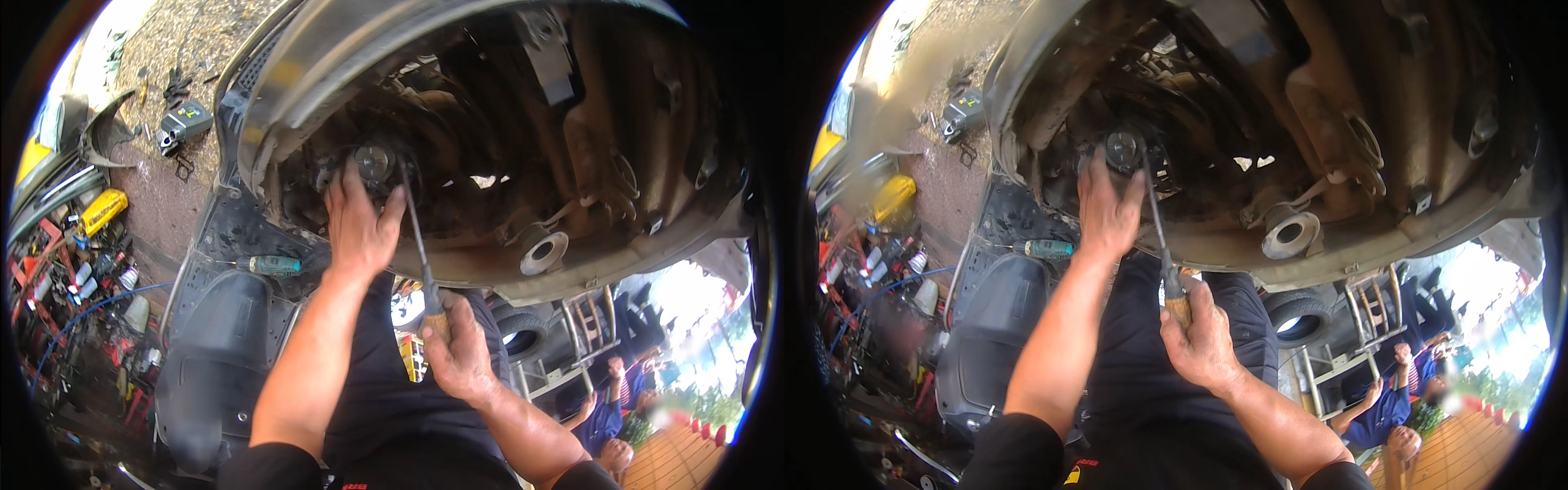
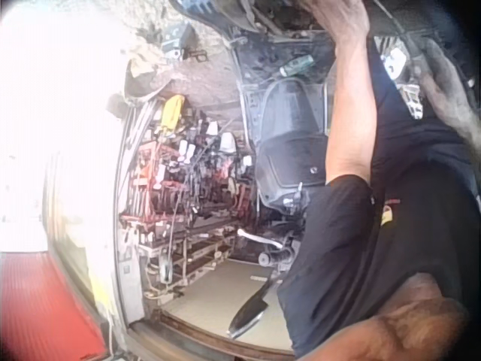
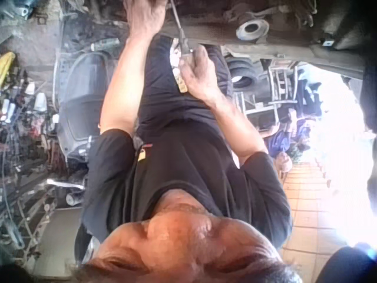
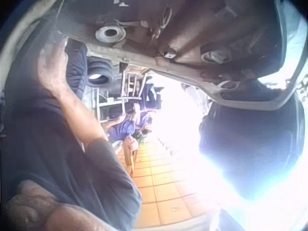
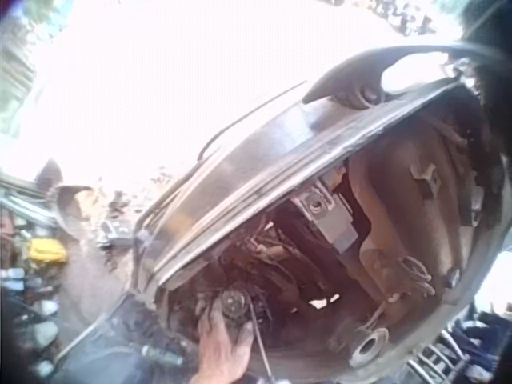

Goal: The person removes the scooter seat, then uses a cordless impact driver and a wrench to loosen and tighten bolts on the engine area. They repeatedly adjust components within the engine compartment and reposition the seat during the process.

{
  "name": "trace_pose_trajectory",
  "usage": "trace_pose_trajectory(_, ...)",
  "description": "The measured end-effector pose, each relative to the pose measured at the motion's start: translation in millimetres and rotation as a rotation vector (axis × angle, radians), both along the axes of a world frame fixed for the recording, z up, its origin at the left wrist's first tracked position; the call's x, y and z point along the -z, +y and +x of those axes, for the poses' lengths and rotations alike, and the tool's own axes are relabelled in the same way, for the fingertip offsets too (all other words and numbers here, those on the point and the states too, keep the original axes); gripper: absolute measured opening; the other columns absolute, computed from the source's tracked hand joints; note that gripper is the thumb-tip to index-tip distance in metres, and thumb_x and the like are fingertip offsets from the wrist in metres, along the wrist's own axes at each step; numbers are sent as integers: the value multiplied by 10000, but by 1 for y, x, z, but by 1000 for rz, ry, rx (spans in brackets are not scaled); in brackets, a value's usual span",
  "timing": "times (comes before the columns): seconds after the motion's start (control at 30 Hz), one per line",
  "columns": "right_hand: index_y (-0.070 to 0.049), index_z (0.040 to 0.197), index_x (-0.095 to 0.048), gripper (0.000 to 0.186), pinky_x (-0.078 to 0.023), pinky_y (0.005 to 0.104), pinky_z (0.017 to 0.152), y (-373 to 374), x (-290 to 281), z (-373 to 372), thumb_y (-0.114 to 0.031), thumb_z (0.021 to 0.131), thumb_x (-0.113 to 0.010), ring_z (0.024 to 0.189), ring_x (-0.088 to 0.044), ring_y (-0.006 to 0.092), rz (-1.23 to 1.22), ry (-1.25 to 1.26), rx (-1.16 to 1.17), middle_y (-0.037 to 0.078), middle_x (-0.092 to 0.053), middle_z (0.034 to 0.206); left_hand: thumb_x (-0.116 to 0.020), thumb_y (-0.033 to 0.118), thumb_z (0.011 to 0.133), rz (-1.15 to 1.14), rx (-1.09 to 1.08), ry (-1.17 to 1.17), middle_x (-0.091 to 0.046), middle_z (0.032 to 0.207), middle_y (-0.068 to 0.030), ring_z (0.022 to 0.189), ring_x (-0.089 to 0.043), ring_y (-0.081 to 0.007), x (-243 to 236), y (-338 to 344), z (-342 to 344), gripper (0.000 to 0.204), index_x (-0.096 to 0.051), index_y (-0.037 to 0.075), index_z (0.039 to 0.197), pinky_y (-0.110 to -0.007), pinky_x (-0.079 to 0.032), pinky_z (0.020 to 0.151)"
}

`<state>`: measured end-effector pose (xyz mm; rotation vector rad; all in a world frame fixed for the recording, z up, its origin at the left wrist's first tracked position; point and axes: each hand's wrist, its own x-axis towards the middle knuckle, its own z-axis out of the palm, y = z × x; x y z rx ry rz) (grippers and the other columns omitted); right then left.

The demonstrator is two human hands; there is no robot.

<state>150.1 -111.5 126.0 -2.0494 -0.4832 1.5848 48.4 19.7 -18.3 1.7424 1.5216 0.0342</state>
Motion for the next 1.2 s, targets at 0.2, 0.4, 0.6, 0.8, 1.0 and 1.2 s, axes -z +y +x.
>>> trace_pose_trajectory(0.2, 45, 1174, -487, 364, -526, 487, 715, -11, 9, -2, -125, 886, -630, 829, -651, 483, -122, 74, -291, 264, -651, 822, -601, 334, 988, -989, -1148, -586, -638, 1088, -146, 939, -652, -234, -41, -78, -32, 492, -508, 0, 1337, -398, -546, 805)
trace_pose_trajectory(0.4, 35, 1185, -552, 362, -532, 460, 783, 13, 31, -1, -167, 904, -657, 876, -667, 417, -44, 5, -631, 250, -664, 962, -529, 135, 994, -741, -1380, -674, -593, 735, -44, 570, -564, -142, -33, -78, -40, 175, -591, 47, 1133, -288, -476, 484)
trace_pose_trajectory(0.6, -2, 986, -649, 178, -549, 487, 791, 130, 94, 22, -152, 895, -620, 901, -653, 443, 557, -322, -628, 253, -677, 927, -514, 76, 994, -250, -1440, -475, -607, 773, -56, 570, -535, -108, 7, -66, -153, 187, -581, 37, 1164, -253, -454, 451)
trace_pose_trajectory(0.8, -54, 891, -706, 171, -533, 499, 847, 197, 164, 7, -146, 836, -573, 915, -657, 430, 523, -519, -1386, 220, -693, 862, -537, 114, 993, -140, -1492, -337, -640, 910, -82, 693, -601, -141, 87, -56, -253, 250, -589, 39, 1226, -279, -507, 572)
trace_pose_trajectory(1.0, -113, 1101, -685, 289, -542, 494, 857, 209, 201, 7, -255, 853, -642, 920, -660, 426, 868, -590, -1391, 210, -698, 942, -608, 154, 963, 199, -1433, -248, -660, 974, -100, 807, -666, -180, 80, -72, -222, 254, -604, 29, 1184, -333, -576, 684)
trace_pose_trajectory(1.2, -90, 1164, -675, 359, -529, 476, 947, 221, 201, 5, -335, 905, -629, 1082, -635, 418, 437, -573, -1612, 214, -687, 1125, -632, 334, 957, -868, -1746, -1027, -634, 1069, -197, 914, -675, -300, 3, -92, -18, 454, -537, -25, 1219, -462, -591, 829)
